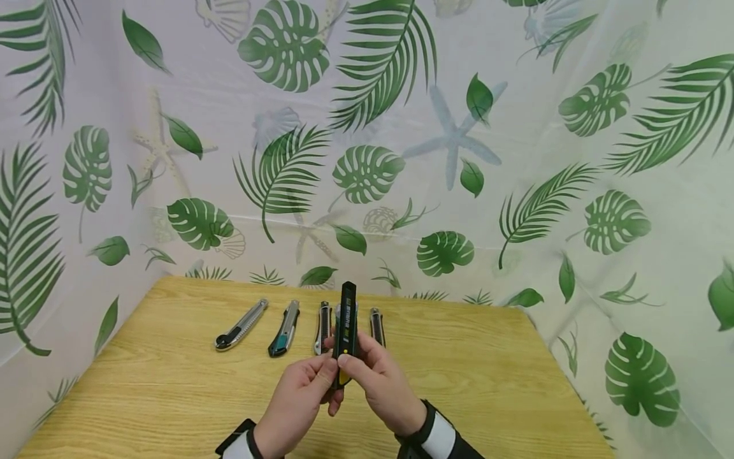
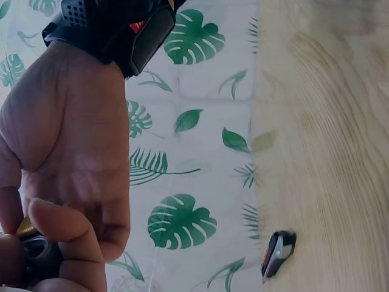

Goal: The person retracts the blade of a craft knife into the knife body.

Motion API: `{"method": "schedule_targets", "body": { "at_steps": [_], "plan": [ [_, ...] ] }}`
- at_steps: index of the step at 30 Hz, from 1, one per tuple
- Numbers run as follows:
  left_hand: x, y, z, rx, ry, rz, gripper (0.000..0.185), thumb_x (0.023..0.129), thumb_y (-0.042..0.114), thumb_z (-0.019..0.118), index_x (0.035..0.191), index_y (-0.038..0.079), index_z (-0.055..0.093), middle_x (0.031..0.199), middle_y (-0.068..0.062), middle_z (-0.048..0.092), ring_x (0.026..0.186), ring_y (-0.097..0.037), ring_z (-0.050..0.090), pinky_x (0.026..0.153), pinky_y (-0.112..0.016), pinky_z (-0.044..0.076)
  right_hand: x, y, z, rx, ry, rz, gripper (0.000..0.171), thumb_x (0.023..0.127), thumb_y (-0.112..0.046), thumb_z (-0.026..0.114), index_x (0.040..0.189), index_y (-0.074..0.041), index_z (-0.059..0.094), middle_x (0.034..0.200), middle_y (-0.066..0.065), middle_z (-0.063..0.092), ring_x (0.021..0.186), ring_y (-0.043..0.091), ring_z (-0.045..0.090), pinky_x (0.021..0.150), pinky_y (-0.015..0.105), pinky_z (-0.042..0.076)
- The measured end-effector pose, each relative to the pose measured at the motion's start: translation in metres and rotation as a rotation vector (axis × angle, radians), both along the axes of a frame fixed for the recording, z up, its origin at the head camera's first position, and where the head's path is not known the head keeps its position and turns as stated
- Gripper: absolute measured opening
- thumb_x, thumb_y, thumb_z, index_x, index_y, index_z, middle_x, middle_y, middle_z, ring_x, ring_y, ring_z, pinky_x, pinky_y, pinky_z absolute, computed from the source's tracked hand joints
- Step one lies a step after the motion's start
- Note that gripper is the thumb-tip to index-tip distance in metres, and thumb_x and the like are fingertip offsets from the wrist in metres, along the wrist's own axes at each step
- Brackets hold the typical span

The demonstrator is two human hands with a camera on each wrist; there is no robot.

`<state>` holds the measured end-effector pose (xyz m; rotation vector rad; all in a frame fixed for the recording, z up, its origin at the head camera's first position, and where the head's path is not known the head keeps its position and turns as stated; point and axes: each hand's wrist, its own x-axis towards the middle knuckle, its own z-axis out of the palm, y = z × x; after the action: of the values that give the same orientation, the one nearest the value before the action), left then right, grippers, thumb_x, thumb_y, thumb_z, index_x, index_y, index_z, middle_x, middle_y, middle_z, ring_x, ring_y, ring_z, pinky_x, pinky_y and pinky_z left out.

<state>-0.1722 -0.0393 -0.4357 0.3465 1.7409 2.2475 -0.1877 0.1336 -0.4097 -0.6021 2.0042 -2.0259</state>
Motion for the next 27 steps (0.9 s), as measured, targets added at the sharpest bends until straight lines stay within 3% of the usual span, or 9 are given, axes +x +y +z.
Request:
{"method": "schedule_targets", "body": {
  "at_steps": [5, 9, 11, 15, 18, 20, 24, 27],
  "plan": [
    [-0.002, 0.002, -0.005, -0.144, 0.078, 0.090, 0.044, 0.106, 0.034, 0.055, 0.129, -0.002, 0.066, 0.083, -0.007, 0.065, 0.065, -0.018, 0.059, 0.064, -0.031, 0.055, -0.003, 0.002, -0.008, 0.169, 0.122, -0.213, 0.027, 0.102, -0.028, 0.065, 0.122, -0.009, 0.068, 0.109, 0.011, 0.064, 0.097, 0.023, 0.063, 0.081, 0.034, 0.055],
    [-0.004, 0.004, -0.010, -0.228, 0.132, 0.090, 0.048, 0.105, 0.033, 0.058, 0.140, 0.000, 0.060, 0.094, -0.006, 0.069, 0.072, -0.021, 0.064, 0.067, -0.034, 0.058, -0.006, 0.003, -0.011, 0.288, 0.177, -0.305, 0.025, 0.098, -0.036, 0.070, 0.107, -0.013, 0.073, 0.099, 0.005, 0.066, 0.089, 0.020, 0.064, 0.072, 0.031, 0.054],
    [-0.004, 0.005, -0.013, -0.251, 0.146, 0.071, 0.049, 0.105, 0.031, 0.058, 0.143, 0.000, 0.056, 0.096, -0.006, 0.069, 0.076, -0.022, 0.065, 0.069, -0.036, 0.058, -0.008, 0.005, -0.011, 0.320, 0.163, -0.317, 0.029, 0.098, -0.039, 0.070, 0.107, -0.012, 0.072, 0.094, 0.005, 0.068, 0.082, 0.019, 0.064, 0.069, 0.030, 0.052],
    [-0.004, 0.005, -0.015, -0.272, 0.142, 0.041, 0.051, 0.104, 0.031, 0.062, 0.144, 0.000, 0.055, 0.105, -0.011, 0.071, 0.082, -0.024, 0.066, 0.070, -0.040, 0.059, -0.017, 0.013, -0.015, 0.319, 0.106, -0.349, 0.045, 0.099, -0.038, 0.068, 0.125, -0.002, 0.062, 0.099, 0.009, 0.068, 0.082, 0.018, 0.064, 0.070, 0.030, 0.053],
    [-0.003, 0.003, -0.018, -0.311, 0.131, 0.024, 0.051, 0.102, 0.036, 0.064, 0.140, 0.002, 0.060, 0.121, -0.012, 0.069, 0.086, -0.023, 0.067, 0.072, -0.042, 0.059, -0.031, 0.027, -0.020, 0.336, 0.096, -0.422, 0.052, 0.097, -0.036, 0.070, 0.132, 0.000, 0.057, 0.101, 0.010, 0.068, 0.084, 0.018, 0.067, 0.071, 0.032, 0.057],
    [-0.002, 0.001, -0.021, -0.336, 0.116, -0.001, 0.050, 0.101, 0.039, 0.065, 0.138, 0.005, 0.063, 0.127, -0.011, 0.068, 0.088, -0.023, 0.068, 0.073, -0.044, 0.058, -0.046, 0.042, -0.025, 0.391, 0.113, -0.489, 0.049, 0.095, -0.036, 0.072, 0.128, -0.001, 0.061, 0.096, 0.009, 0.068, 0.079, 0.019, 0.067, 0.068, 0.032, 0.057],
    [0.000, -0.005, -0.027, -0.375, 0.104, -0.080, 0.041, 0.102, 0.038, 0.063, 0.131, 0.009, 0.068, 0.121, -0.007, 0.070, 0.094, -0.025, 0.066, 0.074, -0.041, 0.057, -0.081, 0.081, -0.034, 0.603, 0.119, -0.577, 0.045, 0.092, -0.036, 0.073, 0.122, -0.004, 0.067, 0.088, 0.007, 0.069, 0.071, 0.019, 0.066, 0.061, 0.031, 0.054],
    [0.001, -0.009, -0.032, -0.400, 0.112, -0.134, 0.036, 0.102, 0.037, 0.062, 0.127, 0.012, 0.071, 0.116, -0.005, 0.072, 0.098, -0.024, 0.064, 0.076, -0.038, 0.054, -0.102, 0.108, -0.040, 0.787, 0.118, -0.578, 0.044, 0.093, -0.034, 0.070, 0.119, 0.001, 0.069, 0.088, 0.009, 0.071, 0.072, 0.020, 0.065, 0.061, 0.032, 0.052]
  ]
}}
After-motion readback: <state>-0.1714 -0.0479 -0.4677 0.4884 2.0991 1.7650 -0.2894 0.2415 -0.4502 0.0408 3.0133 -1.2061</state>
